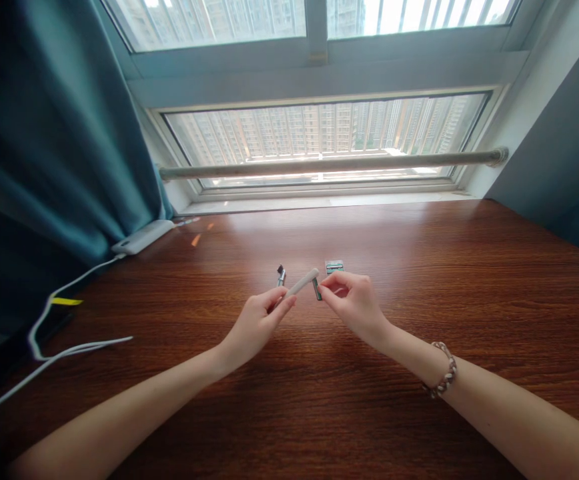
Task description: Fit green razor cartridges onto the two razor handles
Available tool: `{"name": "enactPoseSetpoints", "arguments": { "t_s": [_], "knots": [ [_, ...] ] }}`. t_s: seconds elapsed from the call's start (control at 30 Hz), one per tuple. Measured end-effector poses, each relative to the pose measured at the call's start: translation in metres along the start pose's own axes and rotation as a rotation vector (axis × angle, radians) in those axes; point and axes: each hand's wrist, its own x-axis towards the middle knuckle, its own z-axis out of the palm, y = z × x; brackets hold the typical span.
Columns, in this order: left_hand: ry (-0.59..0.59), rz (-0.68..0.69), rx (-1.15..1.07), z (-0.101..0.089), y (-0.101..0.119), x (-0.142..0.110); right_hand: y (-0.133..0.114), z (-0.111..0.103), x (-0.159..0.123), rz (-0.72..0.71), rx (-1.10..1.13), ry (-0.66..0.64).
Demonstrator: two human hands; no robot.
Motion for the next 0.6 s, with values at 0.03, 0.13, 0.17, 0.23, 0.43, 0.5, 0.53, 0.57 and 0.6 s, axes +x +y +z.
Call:
{"name": "enactPoseSetpoints", "arguments": {
  "t_s": [0.03, 0.13, 0.17, 0.23, 0.43, 0.5, 0.53, 0.57, 0.6],
  "knots": [
    [0.007, -0.005, 0.008, -0.0004, -0.0007, 0.0007, 0.0005, -0.0002, -0.0002, -0.010, -0.030, 0.012],
    [0.028, -0.028, -0.001, -0.0017, -0.0026, 0.0034, 0.0025, -0.0012, 0.0003, -0.018, -0.056, 0.029],
    [0.033, -0.036, -0.014, -0.0020, -0.0029, 0.0040, 0.0033, -0.0015, 0.0007, -0.021, -0.054, 0.033],
    [0.026, -0.037, -0.041, -0.0022, -0.0026, 0.0044, 0.0049, -0.0018, 0.0016, -0.020, -0.043, 0.034],
    [-0.010, -0.006, -0.057, -0.0011, -0.0014, 0.0013, 0.0032, -0.0006, 0.0024, 0.002, 0.045, 0.051],
    [-0.010, -0.019, -0.058, -0.0013, -0.0021, 0.0011, 0.0003, -0.0009, 0.0024, 0.021, 0.118, 0.074],
    [-0.012, -0.024, -0.061, -0.0015, -0.0024, 0.0013, -0.0009, -0.0012, 0.0026, 0.029, 0.162, 0.087],
    [-0.013, -0.030, -0.070, -0.0016, -0.0026, 0.0016, -0.0017, -0.0017, 0.0029, 0.036, 0.208, 0.099],
    [-0.016, -0.035, -0.086, -0.0017, -0.0026, 0.0019, -0.0018, -0.0021, 0.0035, 0.045, 0.258, 0.108]
  ]
}}
